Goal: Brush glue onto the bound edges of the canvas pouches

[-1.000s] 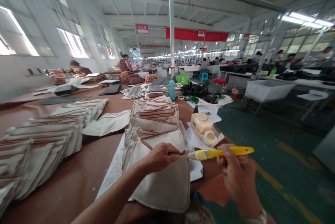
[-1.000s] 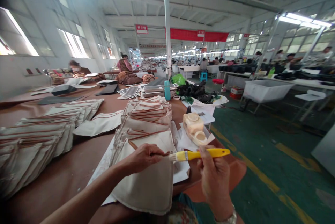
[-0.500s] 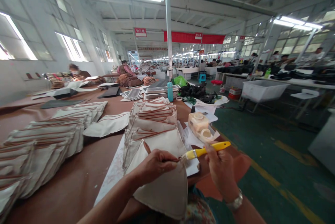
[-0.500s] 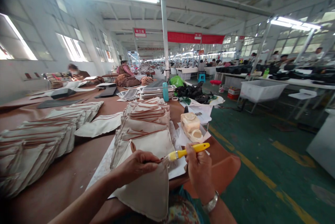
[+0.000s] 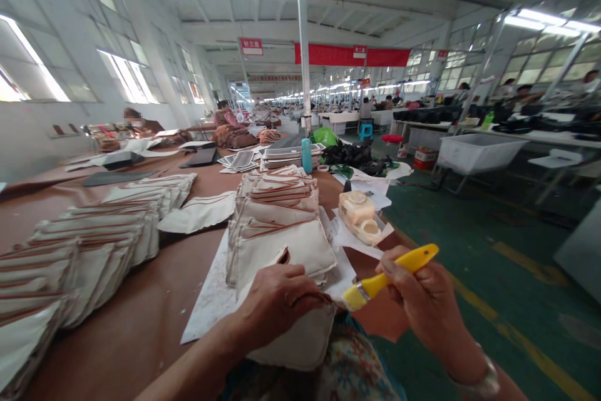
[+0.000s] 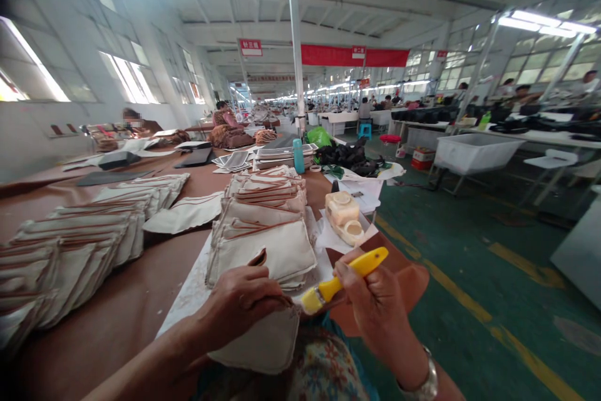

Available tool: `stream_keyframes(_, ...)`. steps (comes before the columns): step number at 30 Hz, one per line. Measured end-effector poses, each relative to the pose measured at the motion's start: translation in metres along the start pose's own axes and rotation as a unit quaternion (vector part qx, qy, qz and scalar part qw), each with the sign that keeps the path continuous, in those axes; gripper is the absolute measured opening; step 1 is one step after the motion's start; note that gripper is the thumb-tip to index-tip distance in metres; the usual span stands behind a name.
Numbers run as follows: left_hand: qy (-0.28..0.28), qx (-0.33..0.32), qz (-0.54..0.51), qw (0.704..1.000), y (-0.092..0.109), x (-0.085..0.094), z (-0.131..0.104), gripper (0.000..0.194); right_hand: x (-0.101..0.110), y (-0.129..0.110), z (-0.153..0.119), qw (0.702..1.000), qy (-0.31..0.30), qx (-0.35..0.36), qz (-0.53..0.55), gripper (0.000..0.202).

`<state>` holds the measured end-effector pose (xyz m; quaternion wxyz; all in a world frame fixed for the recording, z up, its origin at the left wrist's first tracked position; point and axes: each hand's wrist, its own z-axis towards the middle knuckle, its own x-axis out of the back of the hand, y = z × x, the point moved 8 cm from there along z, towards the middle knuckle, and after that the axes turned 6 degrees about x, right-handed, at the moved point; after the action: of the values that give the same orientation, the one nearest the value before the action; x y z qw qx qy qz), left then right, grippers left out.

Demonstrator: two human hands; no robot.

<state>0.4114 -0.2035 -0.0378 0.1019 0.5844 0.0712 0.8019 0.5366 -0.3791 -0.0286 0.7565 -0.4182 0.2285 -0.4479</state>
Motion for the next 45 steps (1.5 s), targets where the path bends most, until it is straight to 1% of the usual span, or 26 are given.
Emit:
stream_keyframes(3, 0.009, -0.022, 0.033, 0.999, 0.006, 0.0, -0.002, 0.028, 0.013, -0.005, 0.003, 0.998, 0.053, 0.019, -0.023, 0.029)
stream_keyframes(5, 0.019, -0.033, 0.054, 0.998, 0.01, 0.002, -0.003, 0.033, 0.007, 0.002, 0.003, 0.999, 0.035, -0.004, -0.003, 0.032)
stream_keyframes(8, 0.019, -0.046, 0.078, 0.996, 0.017, 0.004, -0.005, 0.038, -0.013, 0.019, -0.003, 0.995, -0.041, -0.067, 0.068, 0.036)
stream_keyframes(9, 0.018, -0.048, 0.083, 0.995, 0.018, 0.005, -0.005, 0.038, -0.015, 0.021, -0.005, 0.992, -0.051, -0.075, 0.087, 0.036)
stream_keyframes(10, 0.018, -0.051, 0.086, 0.995, 0.02, 0.006, -0.005, 0.038, -0.015, 0.023, -0.006, 0.991, -0.045, -0.076, 0.096, 0.036)
stream_keyframes(13, 0.018, -0.062, 0.091, 0.994, 0.022, 0.008, -0.005, 0.038, -0.005, 0.025, -0.01, 0.993, 0.004, -0.07, 0.093, 0.036)
stream_keyframes(17, -0.002, -0.076, 0.09, 0.993, 0.024, 0.009, 0.003, 0.034, -0.006, 0.031, -0.02, 0.979, -0.01, -0.124, 0.158, 0.034)
stream_keyframes(18, -0.004, -0.08, 0.091, 0.993, 0.025, 0.011, 0.008, 0.033, -0.001, 0.03, -0.022, 0.976, 0.004, -0.131, 0.172, 0.033)
stream_keyframes(19, -0.004, -0.085, 0.094, 0.992, 0.027, 0.015, 0.014, 0.034, 0.008, 0.027, -0.022, 0.974, 0.036, -0.134, 0.182, 0.033)
stream_keyframes(22, -0.006, -0.109, 0.076, 0.991, 0.038, 0.036, 0.042, 0.042, 0.047, 0.014, -0.022, 0.955, 0.17, -0.127, 0.205, 0.029)
stream_keyframes(24, -0.012, -0.129, 0.009, 0.991, 0.045, 0.058, 0.063, 0.05, 0.073, 0.0, -0.02, 0.938, 0.247, -0.106, 0.219, 0.024)
stream_keyframes(25, -0.021, -0.134, -0.042, 0.99, 0.045, 0.07, 0.072, 0.055, 0.084, -0.006, -0.019, 0.932, 0.27, -0.089, 0.223, 0.022)
stream_keyframes(26, -0.028, -0.128, -0.098, 0.986, 0.041, 0.081, 0.081, 0.062, 0.094, -0.01, -0.017, 0.93, 0.287, -0.069, 0.219, 0.02)
stream_keyframes(27, -0.037, -0.112, -0.151, 0.981, 0.032, 0.091, 0.088, 0.069, 0.103, -0.012, -0.015, 0.929, 0.301, -0.045, 0.209, 0.019)
stream_keyframes(28, -0.049, -0.088, -0.196, 0.975, 0.017, 0.097, 0.092, 0.077, 0.112, -0.009, -0.012, 0.931, 0.31, -0.026, 0.189, 0.02)
stream_keyframes(30, -0.085, -0.017, -0.252, 0.964, -0.027, 0.099, 0.094, 0.091, 0.126, 0.006, -0.006, 0.945, 0.316, -0.006, 0.085, 0.025)
stream_keyframes(31, -0.109, 0.024, -0.263, 0.958, -0.053, 0.095, 0.09, 0.097, 0.129, 0.02, 0.0, 0.953, 0.302, -0.012, 0.012, 0.03)
stream_keyframes(32, -0.136, 0.074, -0.271, 0.95, -0.083, 0.088, 0.084, 0.101, 0.129, 0.035, 0.008, 0.958, 0.27, -0.023, -0.093, 0.039)
stream_keyframes(33, -0.153, 0.131, -0.273, 0.941, -0.113, 0.08, 0.076, 0.104, 0.127, 0.054, 0.017, 0.96, 0.242, -0.035, -0.138, 0.045)
stream_keyframes(35, -0.144, 0.252, -0.245, 0.925, -0.172, 0.066, 0.055, 0.104, 0.119, 0.093, 0.039, 0.961, 0.189, -0.046, -0.198, 0.052)
stream_keyframes(36, -0.136, 0.296, -0.223, 0.919, -0.193, 0.06, 0.044, 0.101, 0.112, 0.112, 0.051, 0.961, 0.159, -0.048, -0.221, 0.053)
stream_keyframes(37, -0.128, 0.324, -0.204, 0.915, -0.208, 0.052, 0.034, 0.096, 0.105, 0.13, 0.063, 0.96, 0.129, -0.047, -0.244, 0.053)
stream_keyframes(38, -0.127, 0.331, -0.184, 0.917, -0.216, 0.043, 0.027, 0.088, 0.097, 0.146, 0.074, 0.957, 0.1, -0.047, -0.267, 0.051)
stream_keyframes(39, -0.13, 0.324, -0.164, 0.923, -0.218, 0.033, 0.022, 0.079, 0.089, 0.163, 0.084, 0.953, 0.074, -0.048, -0.289, 0.047)
stream_keyframes(42, -0.134, 0.298, -0.105, 0.939, -0.211, -0.009, 0.018, 0.055, 0.069, 0.208, 0.106, 0.936, 0.01, -0.059, -0.348, 0.032)
stream_keyframes(45, -0.118, 0.332, -0.071, 0.933, -0.209, -0.054, 0.022, 0.044, 0.06, 0.24, 0.117, 0.919, -0.038, -0.066, -0.386, 0.024)
